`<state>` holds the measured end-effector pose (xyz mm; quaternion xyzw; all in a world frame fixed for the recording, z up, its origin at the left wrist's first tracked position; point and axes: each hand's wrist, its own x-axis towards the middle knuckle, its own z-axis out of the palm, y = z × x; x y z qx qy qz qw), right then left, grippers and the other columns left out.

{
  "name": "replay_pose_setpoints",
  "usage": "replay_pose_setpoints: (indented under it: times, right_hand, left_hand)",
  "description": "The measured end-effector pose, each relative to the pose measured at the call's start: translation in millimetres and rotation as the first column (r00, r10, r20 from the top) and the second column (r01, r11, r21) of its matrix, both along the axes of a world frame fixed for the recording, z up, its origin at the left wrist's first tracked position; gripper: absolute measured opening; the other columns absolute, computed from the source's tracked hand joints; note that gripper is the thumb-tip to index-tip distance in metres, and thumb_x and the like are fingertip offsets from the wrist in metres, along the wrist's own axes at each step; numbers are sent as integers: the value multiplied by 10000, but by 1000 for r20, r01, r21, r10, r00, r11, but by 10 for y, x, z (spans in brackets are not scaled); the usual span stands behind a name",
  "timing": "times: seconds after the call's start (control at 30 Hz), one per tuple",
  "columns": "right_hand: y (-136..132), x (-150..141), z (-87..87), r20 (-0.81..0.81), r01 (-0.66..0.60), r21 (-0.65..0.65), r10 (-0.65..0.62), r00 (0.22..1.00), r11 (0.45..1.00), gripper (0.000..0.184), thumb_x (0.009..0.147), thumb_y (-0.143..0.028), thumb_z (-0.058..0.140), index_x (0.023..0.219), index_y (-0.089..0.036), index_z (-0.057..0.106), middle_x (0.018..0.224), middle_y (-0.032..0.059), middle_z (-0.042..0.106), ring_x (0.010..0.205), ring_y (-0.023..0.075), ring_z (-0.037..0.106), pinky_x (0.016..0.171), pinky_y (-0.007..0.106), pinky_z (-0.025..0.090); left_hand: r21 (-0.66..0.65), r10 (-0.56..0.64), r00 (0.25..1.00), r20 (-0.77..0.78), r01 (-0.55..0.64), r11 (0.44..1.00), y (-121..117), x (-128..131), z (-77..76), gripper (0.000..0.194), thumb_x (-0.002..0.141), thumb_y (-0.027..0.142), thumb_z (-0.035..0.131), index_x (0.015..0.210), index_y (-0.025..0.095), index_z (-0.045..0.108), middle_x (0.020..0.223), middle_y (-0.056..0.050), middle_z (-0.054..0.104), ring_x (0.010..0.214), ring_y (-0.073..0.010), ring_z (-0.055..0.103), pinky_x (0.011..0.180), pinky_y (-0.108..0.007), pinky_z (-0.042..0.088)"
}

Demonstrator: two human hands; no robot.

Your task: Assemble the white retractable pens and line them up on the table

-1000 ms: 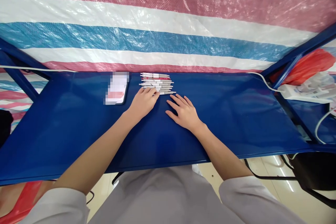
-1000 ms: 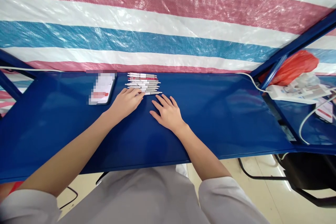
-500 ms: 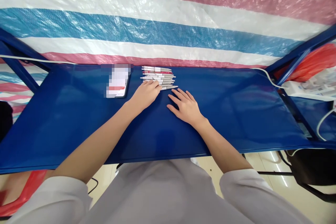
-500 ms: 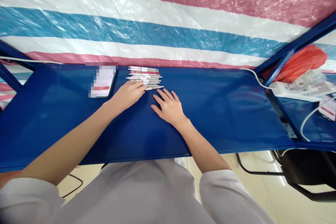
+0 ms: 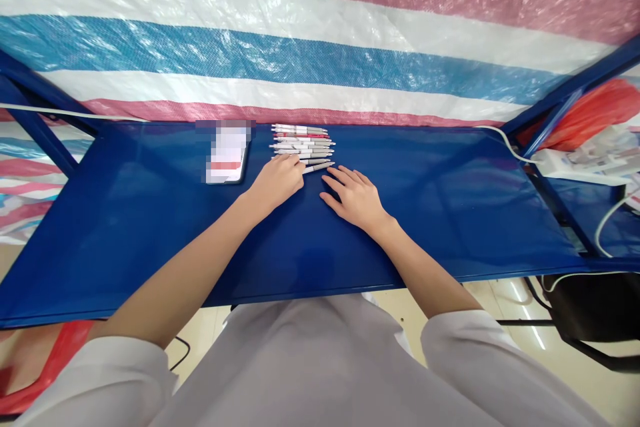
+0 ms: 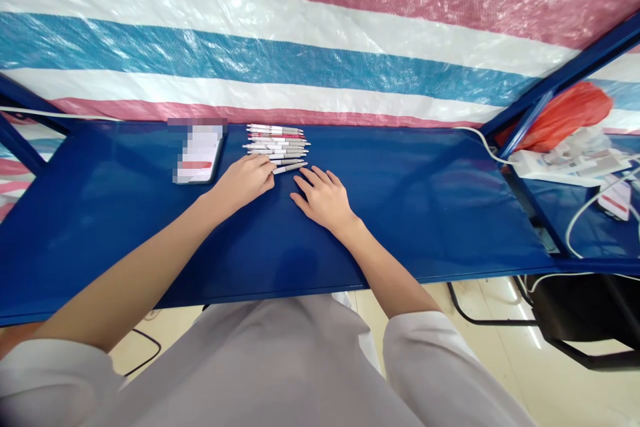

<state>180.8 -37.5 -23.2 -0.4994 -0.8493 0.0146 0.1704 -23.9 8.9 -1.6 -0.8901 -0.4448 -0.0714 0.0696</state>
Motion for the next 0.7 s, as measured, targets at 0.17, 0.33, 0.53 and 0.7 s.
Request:
replay_pose_setpoints:
  times: [0.17,0.33,0.53,0.7]
  right_hand:
    - [6,-11,62,-44,1,-16,-1,999,1000,418,977,-403,416,1278,-197,621,1397,73,581,1323,283,515,1108,446,416]
    - [77,-72,185,-438,42,-135,-97,894,990,341,949,-397,486,1199,-251,665,1315,27,649,1213,231,615,1015,380,518]
    - [299,-183,386,-878,-181,-458,-411,245,870,334,816,-481,657,1051,-245,675,1031,20,756,955,203,728,754,320,615]
    - [427,-262,408,-885,-280,-454,-465,31,846,317,684,-439,789,880,-213,686,870,2,751,766,145,718,689,276,611]
  left_hand:
    - [-31,48,991,128,-45,999,-41,-52,58,268,834,116,457,890,103,719,877,-130,685,915,-270,653,835,-368,515]
    - [-241,159,849,503,-39,970,-99,-111,178,209,784,208,555,871,156,738,778,-39,690,690,-172,632,704,-291,509]
    - [-666,508,505,698,198,719,-137,-108,255,255,728,303,679,927,168,762,818,-23,741,734,-181,666,674,-266,519]
    - [-706,573,419,704,328,628,-151,-64,255,212,726,267,697,898,165,769,735,-14,716,661,-157,631,646,-273,507]
